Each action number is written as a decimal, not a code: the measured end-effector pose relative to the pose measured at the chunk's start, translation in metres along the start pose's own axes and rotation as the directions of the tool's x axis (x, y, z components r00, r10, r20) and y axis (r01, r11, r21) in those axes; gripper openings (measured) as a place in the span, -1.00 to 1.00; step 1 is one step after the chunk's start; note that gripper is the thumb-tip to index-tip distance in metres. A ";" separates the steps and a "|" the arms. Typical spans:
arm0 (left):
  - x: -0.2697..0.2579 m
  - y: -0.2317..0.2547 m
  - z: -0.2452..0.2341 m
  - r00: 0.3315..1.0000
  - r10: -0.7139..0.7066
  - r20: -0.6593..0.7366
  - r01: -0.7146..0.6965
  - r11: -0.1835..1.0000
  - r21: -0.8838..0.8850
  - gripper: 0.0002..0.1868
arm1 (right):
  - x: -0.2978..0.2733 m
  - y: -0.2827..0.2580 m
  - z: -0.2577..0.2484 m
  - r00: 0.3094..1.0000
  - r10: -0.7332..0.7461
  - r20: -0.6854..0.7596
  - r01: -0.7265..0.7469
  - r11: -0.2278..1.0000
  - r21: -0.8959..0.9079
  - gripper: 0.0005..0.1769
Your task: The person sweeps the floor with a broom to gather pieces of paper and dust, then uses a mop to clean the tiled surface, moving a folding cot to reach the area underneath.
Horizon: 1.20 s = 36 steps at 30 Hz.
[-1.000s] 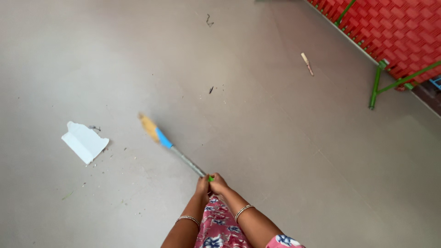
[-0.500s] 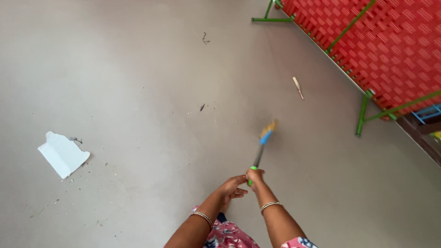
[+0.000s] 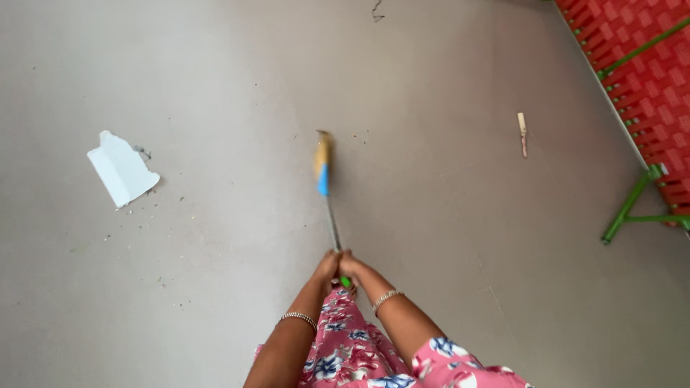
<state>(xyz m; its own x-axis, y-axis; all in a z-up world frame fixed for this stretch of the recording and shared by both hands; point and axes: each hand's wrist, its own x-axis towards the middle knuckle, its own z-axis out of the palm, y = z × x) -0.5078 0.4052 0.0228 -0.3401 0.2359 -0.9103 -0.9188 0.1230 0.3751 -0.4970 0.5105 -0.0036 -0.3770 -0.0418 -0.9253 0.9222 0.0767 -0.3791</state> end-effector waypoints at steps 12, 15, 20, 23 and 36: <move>-0.013 0.082 0.065 0.989 0.145 0.022 -0.143 0.987 -0.067 -0.31 | 0.000 -0.045 -0.053 0.920 -0.177 -0.349 0.334 0.819 0.467 -0.68; -0.002 0.061 0.089 0.977 0.131 0.166 -0.125 0.991 -0.046 -0.46 | -0.012 -0.026 -0.066 0.850 -0.105 -0.517 0.392 0.781 0.486 -0.59; -0.001 0.065 0.133 0.919 0.063 0.389 -0.089 0.995 0.050 -0.52 | -0.029 -0.026 -0.144 0.859 0.075 -0.507 0.348 0.639 0.685 -0.29; 0.000 0.085 0.149 0.847 0.048 0.530 -0.124 0.986 0.109 -0.45 | -0.039 -0.043 -0.192 0.795 0.178 -0.580 0.277 0.744 0.608 -0.07; 0.108 0.163 0.051 0.998 0.052 0.025 -0.055 0.991 0.123 -0.43 | 0.040 -0.124 -0.115 0.991 0.049 -0.125 -0.086 0.949 -0.305 -0.10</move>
<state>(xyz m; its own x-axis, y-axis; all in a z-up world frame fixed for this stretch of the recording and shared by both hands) -0.6841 0.5002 -0.0057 -0.3827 0.2663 -0.8847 -0.8669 0.2277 0.4435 -0.6363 0.6137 0.0049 -0.3391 0.0871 -0.9367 0.8805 0.3799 -0.2834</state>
